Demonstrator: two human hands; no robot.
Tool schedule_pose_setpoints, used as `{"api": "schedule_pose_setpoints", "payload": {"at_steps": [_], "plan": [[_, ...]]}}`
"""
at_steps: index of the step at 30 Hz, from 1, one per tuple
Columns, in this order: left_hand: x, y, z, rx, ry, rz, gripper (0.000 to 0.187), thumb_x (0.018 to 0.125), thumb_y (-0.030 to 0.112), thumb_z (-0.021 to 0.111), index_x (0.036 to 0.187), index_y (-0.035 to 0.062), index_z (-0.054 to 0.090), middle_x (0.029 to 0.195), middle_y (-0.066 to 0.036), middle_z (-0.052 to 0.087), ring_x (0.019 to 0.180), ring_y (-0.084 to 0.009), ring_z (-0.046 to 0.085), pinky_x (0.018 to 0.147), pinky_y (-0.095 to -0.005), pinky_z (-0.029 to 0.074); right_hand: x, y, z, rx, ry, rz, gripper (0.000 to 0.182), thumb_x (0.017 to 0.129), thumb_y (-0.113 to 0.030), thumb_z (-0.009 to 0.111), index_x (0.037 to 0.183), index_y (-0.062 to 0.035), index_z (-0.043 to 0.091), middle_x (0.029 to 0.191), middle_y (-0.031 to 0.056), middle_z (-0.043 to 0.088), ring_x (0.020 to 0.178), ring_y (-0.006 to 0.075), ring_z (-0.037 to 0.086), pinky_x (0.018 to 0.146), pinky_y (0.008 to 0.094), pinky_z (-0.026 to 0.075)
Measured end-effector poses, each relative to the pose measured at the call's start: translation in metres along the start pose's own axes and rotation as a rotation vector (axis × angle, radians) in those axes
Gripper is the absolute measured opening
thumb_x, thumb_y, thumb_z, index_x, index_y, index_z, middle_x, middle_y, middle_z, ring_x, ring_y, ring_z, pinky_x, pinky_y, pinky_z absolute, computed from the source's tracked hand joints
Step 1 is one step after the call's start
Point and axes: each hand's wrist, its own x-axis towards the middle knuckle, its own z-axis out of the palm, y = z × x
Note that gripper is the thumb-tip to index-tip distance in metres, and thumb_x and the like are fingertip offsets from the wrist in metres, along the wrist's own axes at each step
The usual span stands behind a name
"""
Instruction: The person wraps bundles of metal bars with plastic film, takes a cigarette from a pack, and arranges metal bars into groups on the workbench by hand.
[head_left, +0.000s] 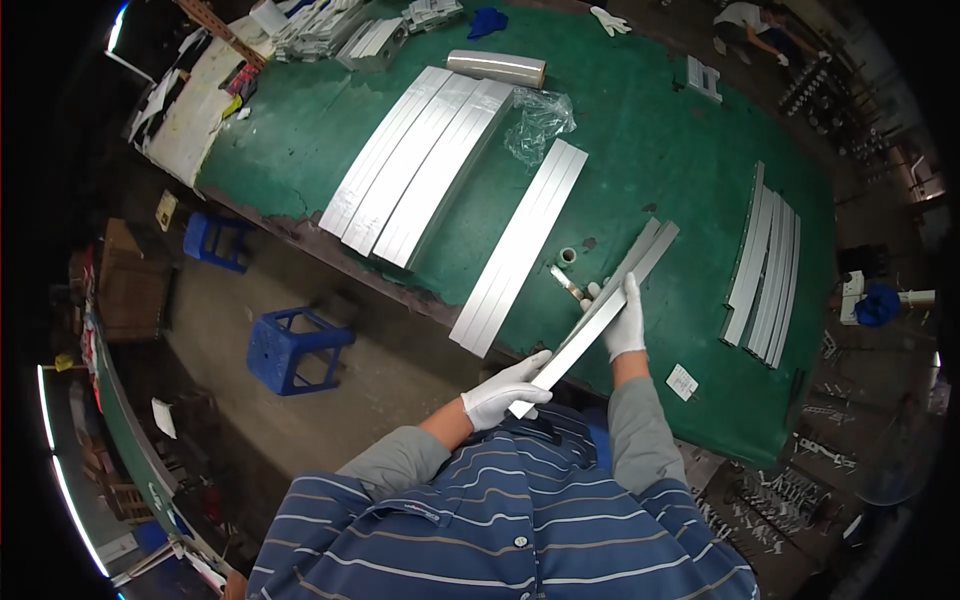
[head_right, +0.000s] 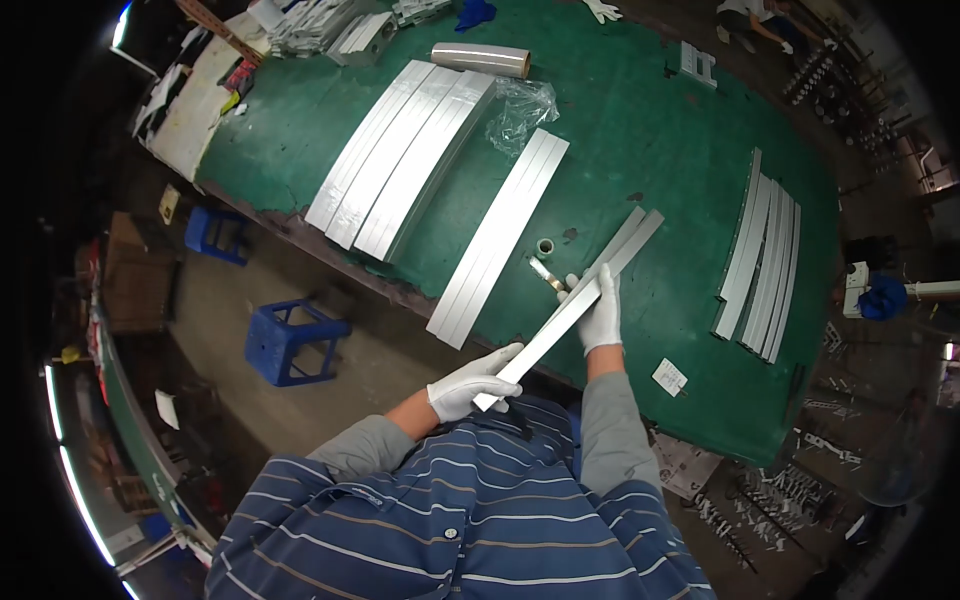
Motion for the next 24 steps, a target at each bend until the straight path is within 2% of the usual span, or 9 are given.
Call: {"api": "schedule_pose_setpoints", "payload": {"at_steps": [3, 6, 10, 12, 13, 15, 16, 20, 24], "plan": [[0.007, 0.000, -0.014, 0.150, 0.063, 0.041, 0.085, 0.085, 0.011, 0.068, 0.156, -0.0034, 0.023, 0.154, -0.018, 0.037, 0.123, -0.0281, 0.053, 0.102, -0.0376, 0.047, 0.027, -0.021, -0.001, 0.102, 0.013, 0.035, 0.042, 0.092, -0.041, 0.062, 0.116, -0.0076, 0.054, 0.103, 0.0170, 0.061, 0.075, 0.0308, 0.064, 0.072, 0.0430, 0.056], [-0.002, -0.004, -0.031, 0.277, 0.147, 0.100, 0.084, 0.086, 0.010, 0.068, 0.156, -0.0038, 0.024, 0.153, -0.019, 0.038, 0.120, -0.0249, 0.054, 0.104, -0.0369, 0.046, 0.049, -0.018, 0.026, 0.171, 0.010, 0.093, 0.040, 0.091, -0.037, 0.064, 0.116, -0.0072, 0.053, 0.101, 0.0158, 0.060, 0.075, 0.0307, 0.063, 0.072, 0.0428, 0.056], [-0.029, -0.010, -0.041, -0.107, 0.103, 0.125, 0.075, 0.089, 0.015, 0.067, 0.152, -0.0029, 0.031, 0.154, -0.020, 0.037, 0.125, -0.0281, 0.052, 0.108, -0.0398, 0.043, 0.007, -0.023, 0.083, -0.161, -0.137, -0.067, 0.044, 0.091, -0.034, 0.064, 0.119, -0.0036, 0.050, 0.096, 0.0143, 0.058, 0.079, 0.0290, 0.062, 0.072, 0.0428, 0.056], [-0.035, -0.018, -0.043, -0.190, 0.107, 0.181, 0.072, 0.090, 0.016, 0.066, 0.151, -0.0024, 0.033, 0.153, -0.021, 0.038, 0.126, -0.0305, 0.051, 0.109, -0.0422, 0.042, 0.023, -0.012, 0.109, -0.417, -0.120, -0.212, 0.048, 0.089, -0.029, 0.064, 0.123, -0.0002, 0.045, 0.101, 0.0186, 0.059, 0.087, 0.0322, 0.064, 0.076, 0.0456, 0.056], [-0.038, -0.026, -0.043, -0.273, 0.110, 0.221, 0.069, 0.091, 0.017, 0.065, 0.150, -0.0019, 0.035, 0.152, -0.021, 0.039, 0.128, -0.0328, 0.050, 0.110, -0.0447, 0.041, 0.040, 0.005, 0.115, -0.431, -0.123, -0.216, 0.048, 0.089, -0.029, 0.064, 0.123, -0.0002, 0.045, 0.101, 0.0186, 0.059, 0.087, 0.0322, 0.064, 0.076, 0.0456, 0.056], [-0.044, -0.028, -0.054, -0.419, 0.112, 0.300, 0.063, 0.093, 0.019, 0.063, 0.147, -0.0010, 0.039, 0.151, -0.022, 0.040, 0.130, -0.0376, 0.048, 0.112, -0.0495, 0.039, 0.079, 0.039, 0.132, -0.815, 0.196, -0.698, 0.055, 0.085, -0.024, 0.067, 0.125, 0.0027, 0.041, 0.107, 0.0242, 0.060, 0.091, 0.0381, 0.064, 0.081, 0.0480, 0.056], [-0.044, -0.023, -0.061, -0.414, 0.105, 0.309, 0.063, 0.093, 0.019, 0.063, 0.147, -0.0010, 0.039, 0.151, -0.022, 0.040, 0.130, -0.0376, 0.048, 0.112, -0.0495, 0.039, 0.077, 0.039, 0.150, -0.813, 0.193, -0.710, 0.055, 0.085, -0.024, 0.067, 0.125, 0.0027, 0.041, 0.107, 0.0242, 0.060, 0.091, 0.0381, 0.064, 0.081, 0.0480, 0.056], [-0.035, -0.023, -0.065, -1.106, 0.304, 0.276, 0.055, 0.097, 0.022, 0.058, 0.144, -0.0003, 0.041, 0.148, -0.025, 0.042, 0.134, -0.0434, 0.044, 0.114, -0.0597, 0.034, 0.048, 0.038, 0.193, -1.149, 0.322, -0.494, 0.066, 0.077, -0.025, 0.071, 0.127, 0.0050, 0.039, 0.112, 0.0287, 0.059, 0.096, 0.0452, 0.064, 0.085, 0.0489, 0.055], [-0.018, -0.041, -0.097, -1.184, 0.308, 0.250, 0.057, 0.099, 0.025, 0.055, 0.146, -0.0008, 0.038, 0.148, -0.024, 0.042, 0.134, -0.0441, 0.043, 0.113, -0.0648, 0.031, 0.051, 0.044, 0.218, -1.313, 0.474, -0.445, 0.075, 0.075, -0.027, 0.072, 0.131, 0.0065, 0.036, 0.113, 0.0294, 0.059, 0.098, 0.0458, 0.064, 0.085, 0.0492, 0.055]]}}
